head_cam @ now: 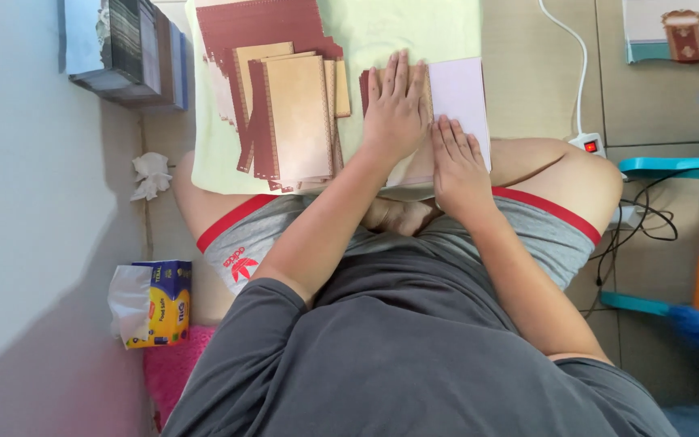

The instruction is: Smoothing and stacking individual notebook covers into a neat pile.

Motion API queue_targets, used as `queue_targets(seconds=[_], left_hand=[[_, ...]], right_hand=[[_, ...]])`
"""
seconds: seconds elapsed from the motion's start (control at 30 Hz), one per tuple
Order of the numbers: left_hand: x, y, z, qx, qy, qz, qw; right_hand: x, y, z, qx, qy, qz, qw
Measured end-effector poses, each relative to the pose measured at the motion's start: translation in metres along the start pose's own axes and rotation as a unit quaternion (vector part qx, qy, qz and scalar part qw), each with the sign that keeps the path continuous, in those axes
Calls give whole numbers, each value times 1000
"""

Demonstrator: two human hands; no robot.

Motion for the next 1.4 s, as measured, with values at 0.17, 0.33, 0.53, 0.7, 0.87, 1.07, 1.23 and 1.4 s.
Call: queue_targets(seconds=[0.17,0.33,0.53,0.7,0.87,1.07,1.23,1.4], left_hand=[[-8,-2,-1,-5,-1,-14,1000],[-7,-5,3,3,-24,-9,1000],[-3,-4,1,6,1,-40,999],[-4,-4,1,2,-23,-21,1000],[-6,-3,2,22,-13,-20,999],[0,-6,4,8,-6,-12,1000],[1,-4,3,8,9,-22,1000],[1,-3,2,0,-16,-17,1000]], right_hand=[[-21,35,47,2,-20,29,999],[-19,42,76,16,-38,58,997],[3,2,15,18,-8,46,999],[5,8,21,8,-28,75,997],[-22,48,79,6,-48,56,997],[-21,34,58,17,16,14,1000],[-3,0,3,10,31,-11,999],[-7,9,18,20,19,10,1000]])
Point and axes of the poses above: each hand's wrist, its own z-axis towards the middle knuckle, its own x-axis out of the back of the hand, y = z × x, the point moved 3 cm from there along z, towards the middle knuckle, and after that the axes turned 9 degrees about z, right-handed, at the moved point
